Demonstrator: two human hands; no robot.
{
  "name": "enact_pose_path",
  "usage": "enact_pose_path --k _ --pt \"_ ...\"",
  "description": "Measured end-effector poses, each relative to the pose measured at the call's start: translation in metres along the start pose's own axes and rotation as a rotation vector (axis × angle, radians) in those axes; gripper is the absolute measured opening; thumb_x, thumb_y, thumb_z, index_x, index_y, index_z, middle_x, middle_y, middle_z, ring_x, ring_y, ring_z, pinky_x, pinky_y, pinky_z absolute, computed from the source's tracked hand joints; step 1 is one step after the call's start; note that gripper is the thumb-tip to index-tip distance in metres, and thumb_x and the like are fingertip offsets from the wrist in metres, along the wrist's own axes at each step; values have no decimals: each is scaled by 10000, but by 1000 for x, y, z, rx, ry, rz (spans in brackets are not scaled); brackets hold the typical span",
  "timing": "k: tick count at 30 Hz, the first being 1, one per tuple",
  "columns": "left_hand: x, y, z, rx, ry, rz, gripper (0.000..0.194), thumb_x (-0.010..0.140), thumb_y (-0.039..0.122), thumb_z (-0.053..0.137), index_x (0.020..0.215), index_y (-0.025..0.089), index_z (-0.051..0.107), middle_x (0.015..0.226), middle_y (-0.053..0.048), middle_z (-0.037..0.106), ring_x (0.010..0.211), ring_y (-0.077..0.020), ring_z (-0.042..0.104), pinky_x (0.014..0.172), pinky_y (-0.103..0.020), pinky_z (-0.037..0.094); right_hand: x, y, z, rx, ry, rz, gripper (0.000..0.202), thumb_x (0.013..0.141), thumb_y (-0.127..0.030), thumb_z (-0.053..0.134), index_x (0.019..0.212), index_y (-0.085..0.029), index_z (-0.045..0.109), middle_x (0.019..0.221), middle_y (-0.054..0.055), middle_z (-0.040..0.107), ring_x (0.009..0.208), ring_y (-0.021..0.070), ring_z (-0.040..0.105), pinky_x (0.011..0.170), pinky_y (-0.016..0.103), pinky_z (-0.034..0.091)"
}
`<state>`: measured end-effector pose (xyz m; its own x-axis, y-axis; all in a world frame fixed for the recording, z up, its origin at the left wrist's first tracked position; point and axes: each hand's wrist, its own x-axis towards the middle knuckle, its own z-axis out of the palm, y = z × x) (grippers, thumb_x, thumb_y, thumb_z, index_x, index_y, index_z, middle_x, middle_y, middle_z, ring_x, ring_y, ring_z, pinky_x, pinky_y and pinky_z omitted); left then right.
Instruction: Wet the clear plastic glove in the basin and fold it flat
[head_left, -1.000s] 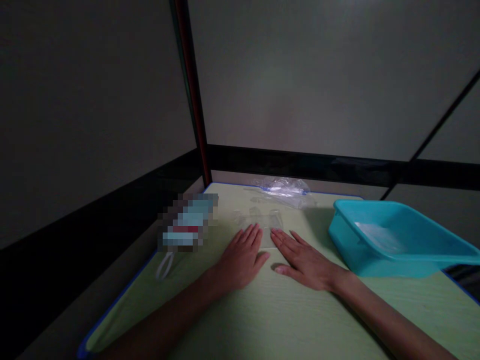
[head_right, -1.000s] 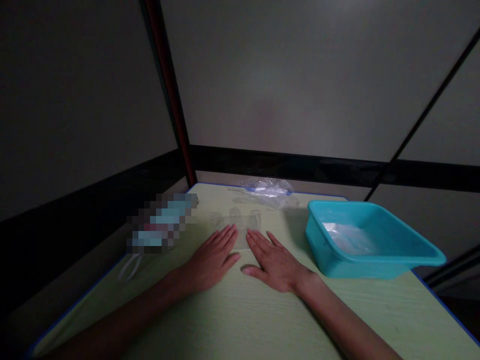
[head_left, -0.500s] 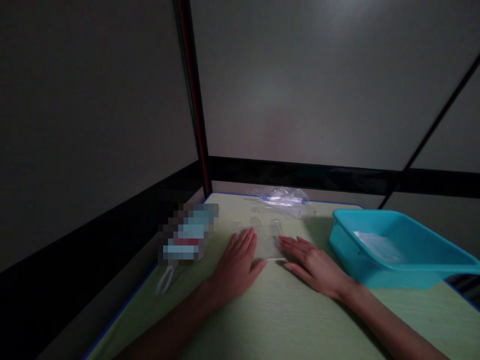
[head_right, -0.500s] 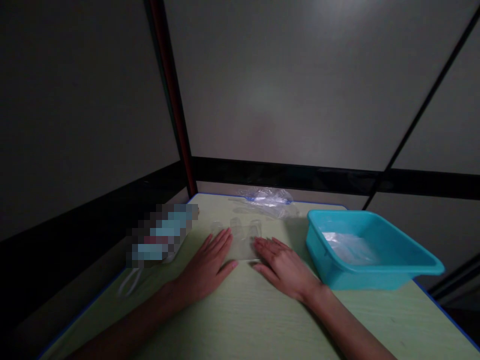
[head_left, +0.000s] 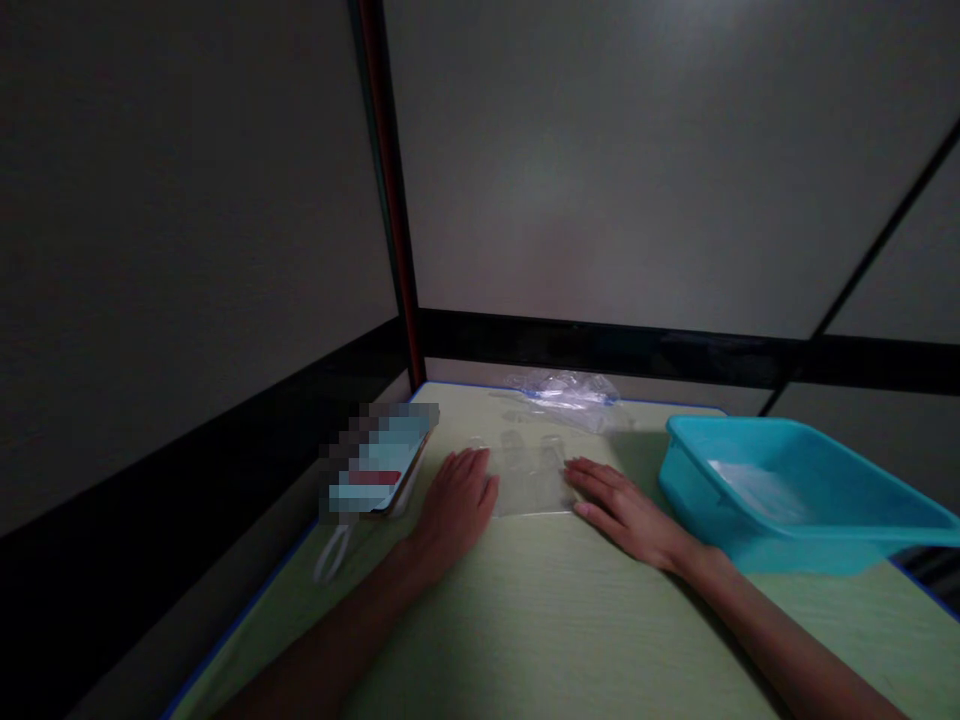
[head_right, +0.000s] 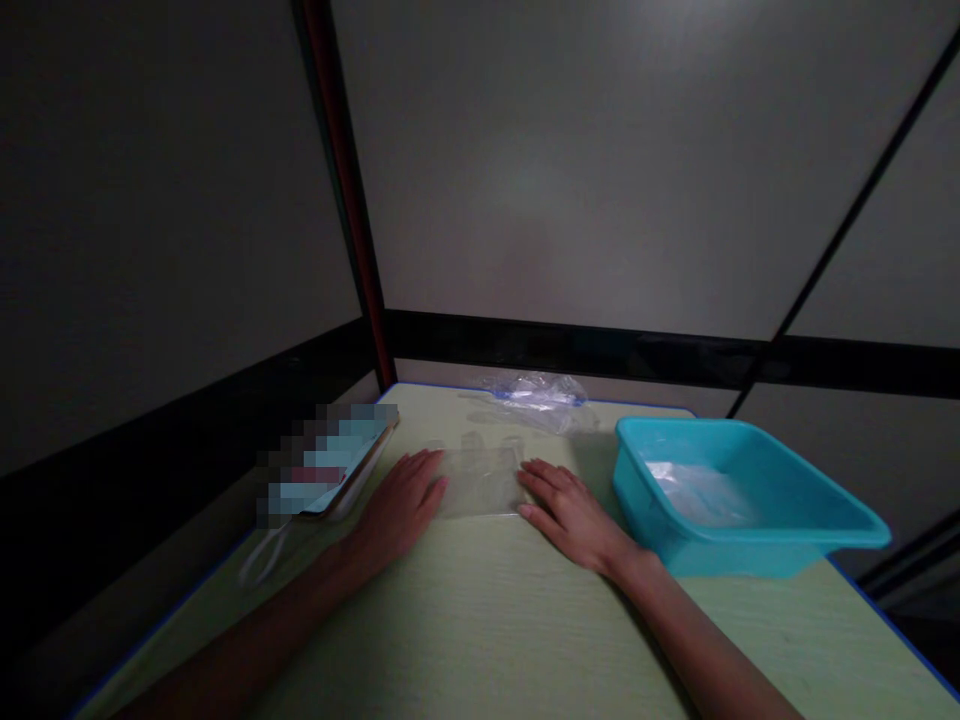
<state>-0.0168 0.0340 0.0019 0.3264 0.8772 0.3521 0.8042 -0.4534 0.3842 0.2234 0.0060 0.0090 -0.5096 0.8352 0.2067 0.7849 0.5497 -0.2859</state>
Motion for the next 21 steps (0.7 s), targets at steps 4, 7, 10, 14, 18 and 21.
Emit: enact_pose_path --k 4,7,10,14,18,21 --pt "-1 0 -2 25 15 -25 328 768 234 389 1078 160 467 1102 -109 524 1074 -248 419 960 -388 223 3 1 1 -11 -18 -23 492 843 -458 292 1250 -190 355 1292 86 361 1204 225 258 971 438 230" --pt "-2 0 -2 32 2 -16 336 773 237 379 1088 158 467 1108 -111 521 1072 -249 422 957 -386 227 3 1 2 -29 -25 -30 490 845 -456 285 1255 -194 346 1289 90 365 1201 225 264 967 444 229" --pt "-2 -2 1 31 -22 10 360 784 249 365 1123 157 443 1147 -109 497 1100 -243 400 974 -382 197 1 -1 1 -57 -33 -31 483 846 -457 281 1246 -199 360 1277 92 381 1186 227 289 963 446 228" --pt "-2 -4 2 56 -24 13 377 796 250 343 1140 127 435 1156 -127 488 1117 -241 384 985 -381 168 -2 -9 -2 -121 -10 -14 478 840 -456 295 1227 -192 388 1212 101 447 1130 231 361 959 447 229" --pt "-1 -4 -1 46 -40 20 368 790 270 366 1121 143 462 1150 -113 497 1106 -231 396 989 -364 166 -3 -15 -4 -160 9 -23 467 837 -453 302 1204 -188 417 1162 104 476 1091 229 394 949 424 254" --pt "0 -5 -3 33 -78 29 358 781 305 397 1080 141 503 1174 -120 476 1129 -240 370 991 -367 158 -3 -14 -4 -170 -1 -29 472 840 -452 293 1201 -178 424 1180 113 460 1102 234 380 939 414 272"
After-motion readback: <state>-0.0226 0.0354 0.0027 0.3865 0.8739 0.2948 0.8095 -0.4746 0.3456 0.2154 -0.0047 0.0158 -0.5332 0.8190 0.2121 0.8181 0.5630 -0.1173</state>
